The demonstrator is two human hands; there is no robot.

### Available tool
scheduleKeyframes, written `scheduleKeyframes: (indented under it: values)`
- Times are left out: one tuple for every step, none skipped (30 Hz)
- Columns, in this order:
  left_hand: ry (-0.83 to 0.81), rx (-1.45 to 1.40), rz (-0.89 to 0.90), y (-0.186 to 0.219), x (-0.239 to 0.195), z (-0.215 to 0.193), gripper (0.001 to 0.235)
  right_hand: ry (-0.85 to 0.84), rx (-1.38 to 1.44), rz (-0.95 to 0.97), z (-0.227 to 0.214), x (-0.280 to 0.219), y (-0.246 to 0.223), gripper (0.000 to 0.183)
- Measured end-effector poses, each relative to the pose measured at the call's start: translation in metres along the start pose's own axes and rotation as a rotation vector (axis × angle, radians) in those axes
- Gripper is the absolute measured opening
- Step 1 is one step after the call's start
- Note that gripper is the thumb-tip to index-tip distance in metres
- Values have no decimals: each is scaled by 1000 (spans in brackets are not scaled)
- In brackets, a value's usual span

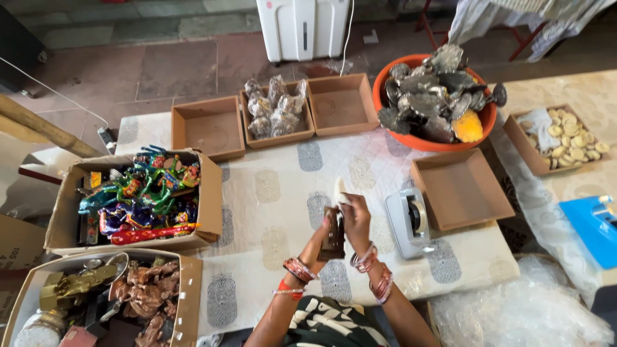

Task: The person wipes a small figurine and several other items with a cloth, then places them into boxes and onto the workspace.

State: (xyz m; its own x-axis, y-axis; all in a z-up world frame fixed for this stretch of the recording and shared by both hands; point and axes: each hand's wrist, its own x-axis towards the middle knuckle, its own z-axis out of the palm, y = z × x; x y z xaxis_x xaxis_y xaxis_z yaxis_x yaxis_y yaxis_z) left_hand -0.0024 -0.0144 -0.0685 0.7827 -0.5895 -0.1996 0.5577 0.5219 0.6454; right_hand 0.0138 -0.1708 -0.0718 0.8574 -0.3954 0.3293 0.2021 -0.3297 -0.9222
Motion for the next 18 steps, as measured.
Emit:
scheduleKeyframes:
  values:
    - [-5, 1, 14, 13, -5, 11, 75, -4, 2, -15, -6, 3, -6, 34]
    - [-59, 63, -24, 26, -11, 22, 63, 4, 219, 201, -11, 5, -11, 29]
    - [-108, 125, -59, 39, -18, 32, 58, 5, 436, 419, -15, 8, -17, 27]
    - [-109, 125, -42, 39, -15, 28, 58, -7, 437, 406, -14, 4, -24, 27]
    - [-39, 64, -12, 38, -12, 25, 54, -28, 667, 516, -16, -1, -31, 28]
    - [30, 2, 18, 36, -8, 21, 50, -51, 896, 630, -18, -5, -37, 29]
    - [31, -7, 30, 35, -4, 18, 50, -64, 888, 627, -18, -13, -43, 29]
    - [135, -26, 43, 33, 0, 15, 44, -89, 920, 653, -18, -21, -48, 29]
    - [239, -42, 53, 33, 3, 11, 38, -112, 955, 679, -16, -30, -53, 30]
    - [241, -49, 62, 28, 10, 2, 38, -124, 949, 678, -14, -38, -49, 30]
    - [288, -33, 128, 21, 12, -8, 35, -130, 934, 652, -11, -51, -45, 29]
    - [336, -15, 193, 13, 15, -18, 34, -136, 919, 626, -9, -63, -41, 29]
    - [342, -17, 192, 16, 13, -15, 34, -139, 918, 631, -6, -64, -44, 29]
    - [390, 77, 235, 19, 10, -12, 34, -139, 899, 619, -5, -64, -48, 29]
    - [437, 173, 271, 21, 6, -9, 35, -134, 880, 609, -4, -66, -51, 29]
    - [442, 173, 263, 20, 3, -6, 35, -131, 879, 618, -3, -60, -56, 29]
    - [383, 270, 262, 20, 1, -3, 37, -128, 816, 625, -2, -54, -60, 28]
    - [323, 366, 261, 20, -2, 1, 39, -125, 752, 632, -2, -47, -65, 28]
